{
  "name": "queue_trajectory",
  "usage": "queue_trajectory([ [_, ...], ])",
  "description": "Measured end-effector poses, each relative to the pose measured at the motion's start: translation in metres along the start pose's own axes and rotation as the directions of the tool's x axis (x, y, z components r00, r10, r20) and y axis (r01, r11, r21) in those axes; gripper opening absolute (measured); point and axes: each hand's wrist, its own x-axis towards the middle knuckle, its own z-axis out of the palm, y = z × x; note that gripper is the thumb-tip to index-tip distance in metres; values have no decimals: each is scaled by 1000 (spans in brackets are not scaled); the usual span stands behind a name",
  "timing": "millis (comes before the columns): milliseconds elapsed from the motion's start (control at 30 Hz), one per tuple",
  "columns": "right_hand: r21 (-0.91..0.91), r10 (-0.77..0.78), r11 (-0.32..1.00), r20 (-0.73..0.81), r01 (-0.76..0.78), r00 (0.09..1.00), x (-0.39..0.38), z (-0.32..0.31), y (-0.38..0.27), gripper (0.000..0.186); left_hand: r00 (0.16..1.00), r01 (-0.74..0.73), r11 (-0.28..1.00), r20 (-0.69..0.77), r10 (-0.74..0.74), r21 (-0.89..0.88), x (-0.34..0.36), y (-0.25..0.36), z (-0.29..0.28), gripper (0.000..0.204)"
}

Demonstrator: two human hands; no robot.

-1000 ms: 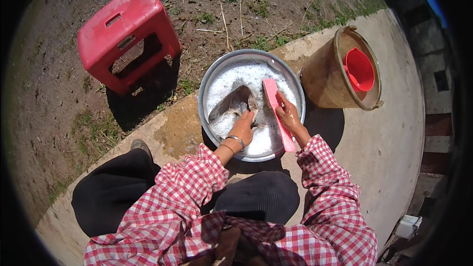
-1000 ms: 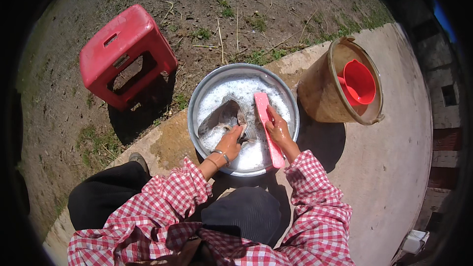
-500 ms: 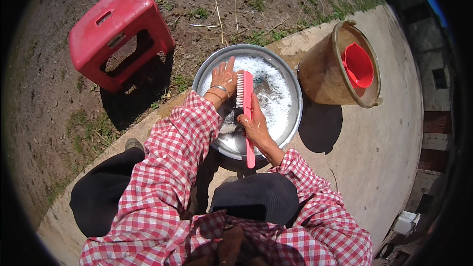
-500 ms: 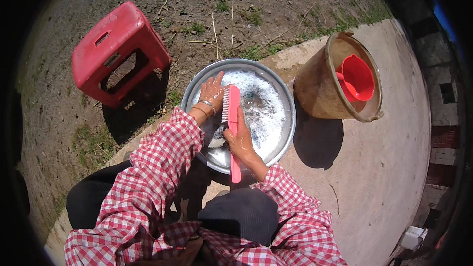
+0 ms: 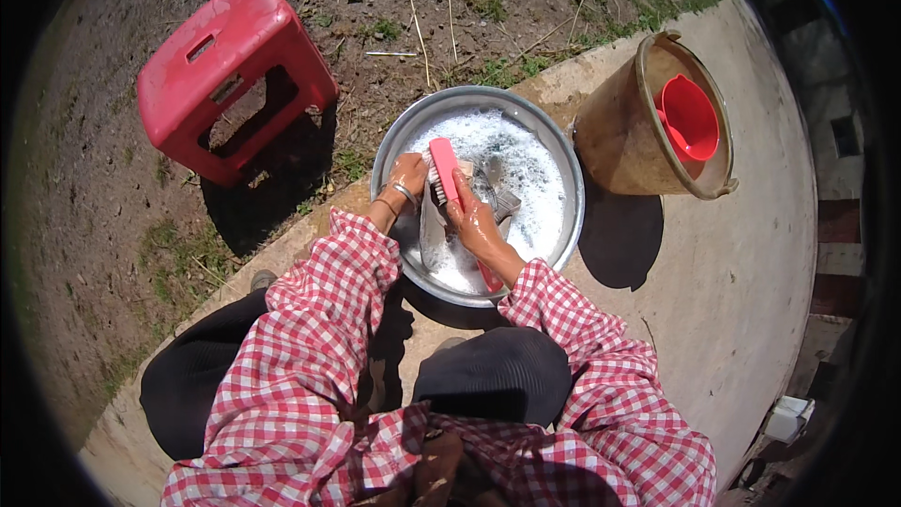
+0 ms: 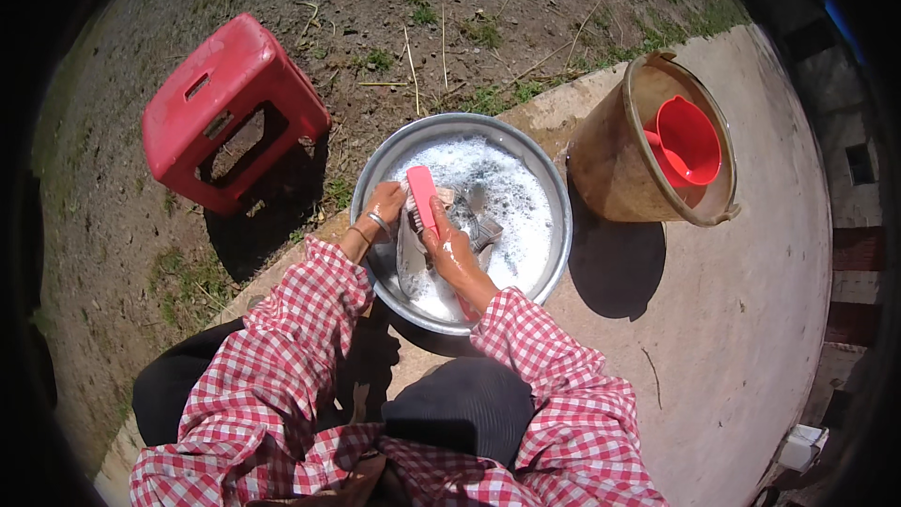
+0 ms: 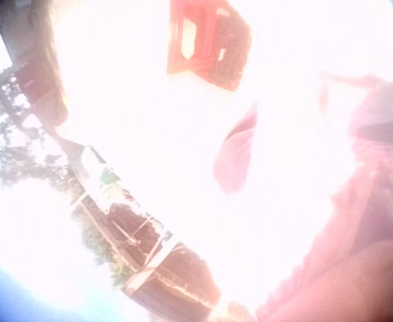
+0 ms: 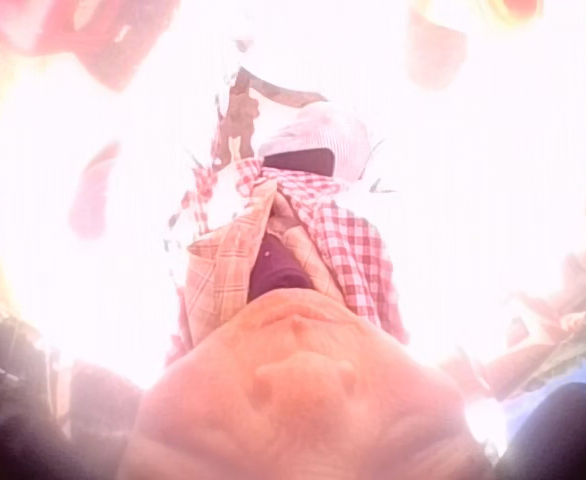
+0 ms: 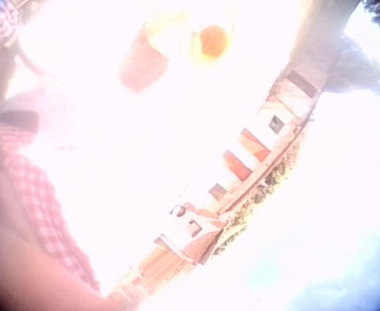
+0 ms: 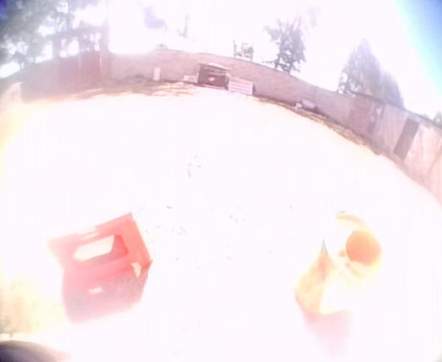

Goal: The person washes a gray baseball cap in a metal basin filled with soapy water. They scrub the cap with a pink brush, rinse it, and repeat the process while sitting on the ground outdoors.

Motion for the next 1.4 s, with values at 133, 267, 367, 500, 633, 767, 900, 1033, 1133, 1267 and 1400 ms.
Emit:
queue_trajectory([
  [133,-188,320,919,-156,-346,935,17,7,-2,47,994,98,994,-33,-100,-52,-25,-11,2,25],
  [267,-93,-158,984,-40,154,987,5,9,-5,48,959,212,977,-189,-210,-14,-33,-10,6,23],
  [367,-213,42,976,18,-37,999,1,2,8,46,945,243,970,-218,-243,-28,-40,-5,9,22],
  [500,-356,127,922,-93,-152,987,6,-15,22,44,970,145,983,-181,-164,-113,-44,0,8,19],
  [633,70,131,989,-10,-130,991,3,-5,17,45,956,280,921,-11,-294,-272,-40,-1,2,16],
  [767,-251,242,950,228,-184,943,2,-3,1,43,969,237,970,-83,-233,46,-39,-4,-6,15],
  [900,-474,102,865,-150,-162,983,14,-22,3,41,960,257,903,-17,-280,-344,-47,-3,-11,13],
  [1033,8,-6,1000,65,5,998,13,-12,5,43,957,266,844,25,-287,-465,-48,-1,-6,22],
  [1133,-89,60,995,152,-47,987,4,6,-1,44,946,246,935,-147,-289,-256,-48,2,2,30],
  [1267,-538,39,838,-113,-94,993,2,-25,13,43,968,140,937,-154,-198,-320,-56,12,-7,30],
  [1400,-428,73,891,-189,-149,979,1,-88,56,47,883,369,926,342,-323,-79,-64,31,-44,23],
])
